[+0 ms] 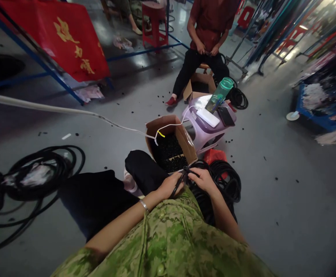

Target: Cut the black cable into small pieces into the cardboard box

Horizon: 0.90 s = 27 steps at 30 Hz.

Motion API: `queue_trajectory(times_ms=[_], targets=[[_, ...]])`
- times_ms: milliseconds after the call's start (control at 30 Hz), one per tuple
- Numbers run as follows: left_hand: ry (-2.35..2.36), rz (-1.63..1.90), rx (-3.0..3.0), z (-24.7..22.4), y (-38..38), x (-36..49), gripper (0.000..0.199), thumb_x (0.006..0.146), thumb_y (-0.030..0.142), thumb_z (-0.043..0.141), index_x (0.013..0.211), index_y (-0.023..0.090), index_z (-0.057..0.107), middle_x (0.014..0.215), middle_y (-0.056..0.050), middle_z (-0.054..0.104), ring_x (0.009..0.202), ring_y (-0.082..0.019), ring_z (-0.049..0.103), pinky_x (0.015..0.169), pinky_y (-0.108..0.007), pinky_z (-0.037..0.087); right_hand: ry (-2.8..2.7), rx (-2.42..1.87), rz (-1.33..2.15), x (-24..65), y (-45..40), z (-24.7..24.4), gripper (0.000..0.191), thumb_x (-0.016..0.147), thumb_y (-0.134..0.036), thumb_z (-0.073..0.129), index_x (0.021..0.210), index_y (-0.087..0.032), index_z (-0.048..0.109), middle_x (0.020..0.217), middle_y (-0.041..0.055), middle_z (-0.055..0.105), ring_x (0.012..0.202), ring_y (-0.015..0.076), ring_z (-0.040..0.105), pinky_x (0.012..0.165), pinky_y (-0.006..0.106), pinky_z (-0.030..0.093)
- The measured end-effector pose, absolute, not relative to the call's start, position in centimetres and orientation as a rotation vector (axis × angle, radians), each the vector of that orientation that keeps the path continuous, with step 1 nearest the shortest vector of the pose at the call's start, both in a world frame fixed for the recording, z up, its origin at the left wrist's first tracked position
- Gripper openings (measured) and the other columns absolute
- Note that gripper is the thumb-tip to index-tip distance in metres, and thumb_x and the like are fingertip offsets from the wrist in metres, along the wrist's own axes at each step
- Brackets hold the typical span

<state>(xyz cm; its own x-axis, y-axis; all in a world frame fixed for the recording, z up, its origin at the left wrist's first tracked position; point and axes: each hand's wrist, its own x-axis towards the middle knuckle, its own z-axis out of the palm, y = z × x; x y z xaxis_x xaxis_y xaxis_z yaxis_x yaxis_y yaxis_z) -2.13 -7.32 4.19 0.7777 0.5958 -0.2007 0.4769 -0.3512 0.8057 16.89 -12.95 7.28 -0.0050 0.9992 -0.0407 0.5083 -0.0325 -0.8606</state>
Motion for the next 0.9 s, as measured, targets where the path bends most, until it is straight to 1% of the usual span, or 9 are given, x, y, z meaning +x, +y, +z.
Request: queue_trajectory(times_ms=[133, 233, 333, 433, 600, 667, 800, 867, 900], targets=[[0.923, 0.104, 1.993, 5.4, -6.5, -1.0, 0.020, 0.078, 0.022, 0.055, 0.095, 0.015, 0.062, 0.096, -0.008, 0.064, 0.088, -0.021, 0.062, 0.081, -0.031, 0.050, -1.553, -1.627, 0.892, 17.1, -12.8, 6.9, 0.034, 0.084, -0.038, 0.064, 0.111, -0.020, 0.070, 0.103, 0.0060, 0.074, 0.095, 0.0230, 0.069, 0.088, 0.034, 0.053], [0.977, 0.009, 1.939, 6.7, -5.4, -0.3, 0.015, 0.078, 0.024, 0.055, 0.086, 0.015, 0.063, 0.088, -0.006, 0.066, 0.080, -0.020, 0.061, 0.073, -0.029, 0.049, -1.485, -1.682, 0.766, 17.2, -12.5, 6.2, 0.036, 0.084, -0.038, 0.061, 0.115, -0.020, 0.068, 0.112, 0.0082, 0.073, 0.104, 0.0243, 0.067, 0.094, 0.037, 0.051], [0.898, -0.074, 1.865, 7.5, -4.8, -0.2, 0.013, 0.076, 0.024, 0.055, 0.082, 0.015, 0.063, 0.075, -0.003, 0.065, 0.069, -0.017, 0.058, 0.063, -0.025, 0.045, -1.421, -1.727, 0.668, 17.5, -12.3, 5.6, 0.030, 0.086, -0.037, 0.059, 0.109, -0.021, 0.070, 0.110, 0.0083, 0.073, 0.103, 0.0242, 0.068, 0.094, 0.038, 0.051], [0.835, -0.079, 1.721, 7.5, -5.1, -0.7, 0.016, 0.078, 0.027, 0.054, 0.081, 0.014, 0.063, 0.065, 0.000, 0.060, 0.061, -0.014, 0.054, 0.057, -0.023, 0.041, -1.380, -1.751, 0.597, 17.7, -12.2, 4.9, 0.026, 0.086, -0.036, 0.059, 0.103, -0.021, 0.072, 0.106, 0.0081, 0.074, 0.100, 0.0238, 0.068, 0.094, 0.037, 0.051], [1.010, 0.103, 1.358, 6.7, -5.7, -2.1, 0.024, 0.075, 0.037, 0.058, 0.080, 0.015, 0.063, 0.063, 0.001, 0.060, 0.059, -0.014, 0.056, 0.055, -0.023, 0.040, -1.369, -1.791, 0.568, 17.9, -11.0, 3.7, 0.029, 0.085, -0.039, 0.058, 0.103, -0.021, 0.071, 0.106, 0.0082, 0.074, 0.100, 0.0235, 0.067, 0.094, 0.037, 0.050], [1.076, 0.212, 1.193, 6.4, -5.6, -2.9, 0.027, 0.075, 0.041, 0.059, 0.078, 0.014, 0.063, 0.064, -0.002, 0.063, 0.061, -0.015, 0.057, 0.057, -0.024, 0.041, -1.404, -1.806, 0.604, 17.5, -10.5, 3.4, 0.028, 0.083, -0.040, 0.060, 0.099, -0.021, 0.072, 0.102, 0.0076, 0.074, 0.096, 0.0231, 0.068, 0.091, 0.036, 0.051], [1.101, 0.460, 0.941, 5.8, -4.9, -3.7, 0.035, 0.076, 0.049, 0.061, 0.073, 0.014, 0.063, 0.069, -0.005, 0.066, 0.063, -0.014, 0.057, 0.060, -0.025, 0.041, -1.465, -1.801, 0.813, 15.3, -10.1, 4.0, 0.024, 0.080, -0.041, 0.062, 0.083, -0.019, 0.072, 0.077, 0.0026, 0.072, 0.074, 0.0186, 0.066, 0.073, 0.028, 0.051], [1.123, 0.583, 0.840, 5.6, -4.4, -3.4, 0.038, 0.075, 0.053, 0.063, 0.074, 0.015, 0.061, 0.069, -0.004, 0.064, 0.064, -0.015, 0.057, 0.062, -0.026, 0.042, -1.516, -1.760, 0.923, 13.8, -10.4, 4.3, 0.025, 0.081, -0.041, 0.062, 0.082, -0.019, 0.072, 0.074, 0.0015, 0.070, 0.070, 0.0171, 0.064, 0.068, 0.026, 0.049], [1.142, 0.628, 0.802, 5.5, -4.2, -3.1, 0.040, 0.074, 0.055, 0.064, 0.075, 0.015, 0.060, 0.070, -0.004, 0.063, 0.065, -0.015, 0.056, 0.063, -0.026, 0.042, -1.545, -1.749, 0.937, 13.1, -10.5, 4.4, 0.024, 0.082, -0.040, 0.061, 0.084, -0.019, 0.072, 0.075, 0.0017, 0.070, 0.071, 0.0170, 0.064, 0.068, 0.026, 0.049]])
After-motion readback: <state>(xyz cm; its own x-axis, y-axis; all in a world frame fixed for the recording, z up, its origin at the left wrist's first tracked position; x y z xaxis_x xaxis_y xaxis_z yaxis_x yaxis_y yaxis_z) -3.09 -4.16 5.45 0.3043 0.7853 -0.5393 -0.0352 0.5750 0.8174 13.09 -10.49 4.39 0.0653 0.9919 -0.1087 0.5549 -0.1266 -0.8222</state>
